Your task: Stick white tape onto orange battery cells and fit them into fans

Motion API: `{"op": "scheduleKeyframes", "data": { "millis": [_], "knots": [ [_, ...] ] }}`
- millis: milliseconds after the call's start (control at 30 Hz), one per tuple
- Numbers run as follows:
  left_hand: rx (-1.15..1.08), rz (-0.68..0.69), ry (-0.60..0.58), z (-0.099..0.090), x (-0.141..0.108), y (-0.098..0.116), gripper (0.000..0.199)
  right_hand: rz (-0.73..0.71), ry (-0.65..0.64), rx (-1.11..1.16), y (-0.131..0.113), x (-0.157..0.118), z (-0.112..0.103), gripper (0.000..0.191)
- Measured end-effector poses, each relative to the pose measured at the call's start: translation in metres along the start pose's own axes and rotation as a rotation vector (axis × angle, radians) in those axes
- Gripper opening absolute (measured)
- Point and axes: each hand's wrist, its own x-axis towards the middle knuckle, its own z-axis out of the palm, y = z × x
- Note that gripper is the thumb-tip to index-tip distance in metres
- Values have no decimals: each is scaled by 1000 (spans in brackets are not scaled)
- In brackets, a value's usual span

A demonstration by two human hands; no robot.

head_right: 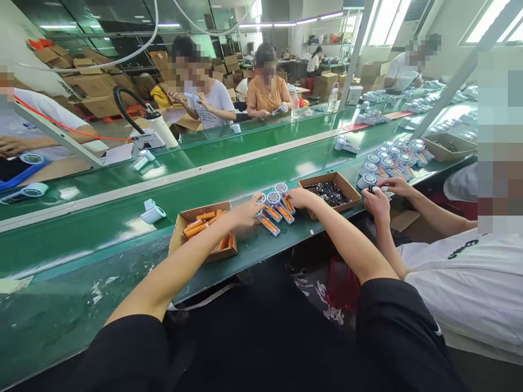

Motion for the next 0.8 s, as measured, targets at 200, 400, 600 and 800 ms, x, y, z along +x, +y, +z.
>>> {"op": "scheduleKeyframes", "data": {
  "millis": [200,400,600,800],
  "knots": [
    [-18,48,80,1,5,-7,75,23,47,95,-11,-27,29,69],
    [-105,48,9,6,24,-12,106,45,233,438,-34,-20,77,119],
    [-143,65,63,-4,70,-68,101,107,376,545,-40,42,79,103],
    [-234,22,67,-35,144,-162,96,98,432,492,-22,163,35,106]
  ]
}}
